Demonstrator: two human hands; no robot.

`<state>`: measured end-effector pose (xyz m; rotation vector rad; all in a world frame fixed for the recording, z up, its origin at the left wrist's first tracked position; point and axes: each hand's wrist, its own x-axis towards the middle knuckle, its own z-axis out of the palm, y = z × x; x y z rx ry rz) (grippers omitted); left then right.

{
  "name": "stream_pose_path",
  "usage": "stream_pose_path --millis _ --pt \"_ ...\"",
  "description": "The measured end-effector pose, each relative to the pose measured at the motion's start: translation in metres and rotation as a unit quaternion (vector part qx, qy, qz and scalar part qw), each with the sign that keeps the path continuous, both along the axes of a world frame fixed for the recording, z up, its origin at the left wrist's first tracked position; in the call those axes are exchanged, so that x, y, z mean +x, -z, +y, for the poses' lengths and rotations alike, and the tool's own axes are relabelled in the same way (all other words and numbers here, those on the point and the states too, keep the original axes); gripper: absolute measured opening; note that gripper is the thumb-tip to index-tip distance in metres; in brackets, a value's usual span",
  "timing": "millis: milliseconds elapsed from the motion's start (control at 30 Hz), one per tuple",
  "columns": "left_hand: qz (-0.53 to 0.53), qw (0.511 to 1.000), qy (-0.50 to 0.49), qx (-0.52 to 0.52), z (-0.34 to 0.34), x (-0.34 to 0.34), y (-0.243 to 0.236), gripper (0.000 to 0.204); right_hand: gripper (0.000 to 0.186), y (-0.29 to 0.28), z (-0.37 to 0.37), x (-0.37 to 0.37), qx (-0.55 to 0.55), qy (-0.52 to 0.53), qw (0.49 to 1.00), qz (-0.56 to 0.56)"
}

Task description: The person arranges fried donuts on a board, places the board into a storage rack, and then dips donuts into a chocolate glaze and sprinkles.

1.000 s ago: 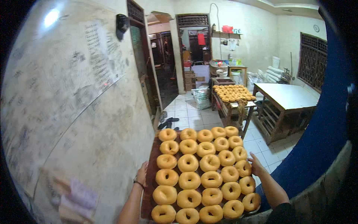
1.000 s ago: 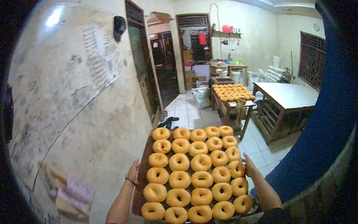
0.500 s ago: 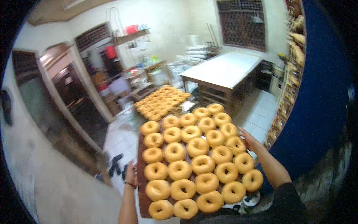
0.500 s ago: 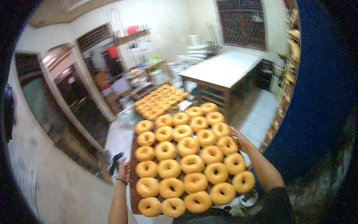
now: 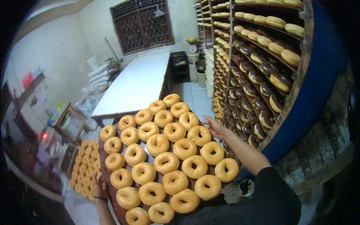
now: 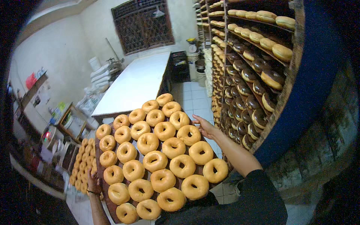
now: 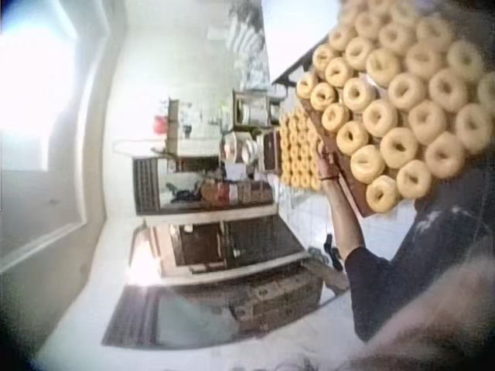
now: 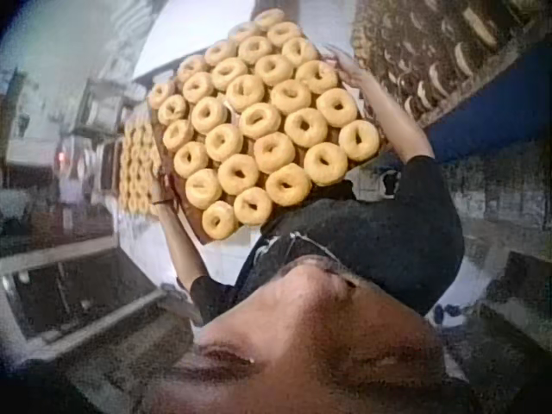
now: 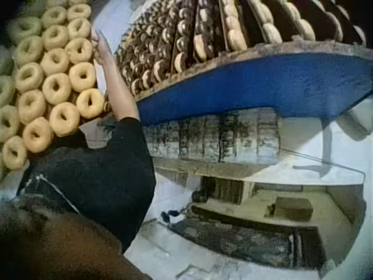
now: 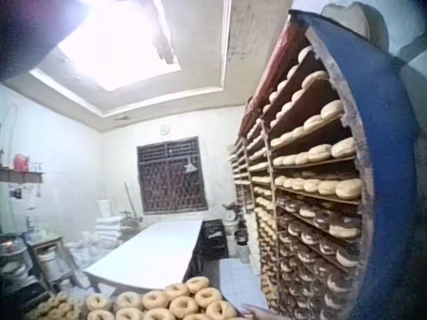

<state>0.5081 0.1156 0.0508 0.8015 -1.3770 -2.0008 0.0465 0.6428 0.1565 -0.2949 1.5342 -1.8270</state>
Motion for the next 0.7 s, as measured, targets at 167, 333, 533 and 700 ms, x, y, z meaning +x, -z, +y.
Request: stream_pose_path --millis 167,333,533,700 --pt "0.011 0.997 0.008 0.072 -0.022 -0.011 0.026 0.069 0.052 -0.040 0.013 0.025 -0.047 0.055 0.996 0.053" --pt "0.134 0.969 0.145 0.151 -0.081 -0.007 0.038 0.055 0.046 -0.027 -0.022 0.048 -0.098 0.071 0.986 0.117" --pt "0.202 0.963 0.148 0.100 -0.069 0.025 -0.007 0.067 0.053 -0.003 -0.049 0.074 -0.163 0.055 0.970 0.170" --pt "0.249 0.946 0.209 0.014 -0.098 0.038 -0.006 0.074 0.053 -0.011 -0.080 0.106 -0.208 0.060 0.965 0.147"
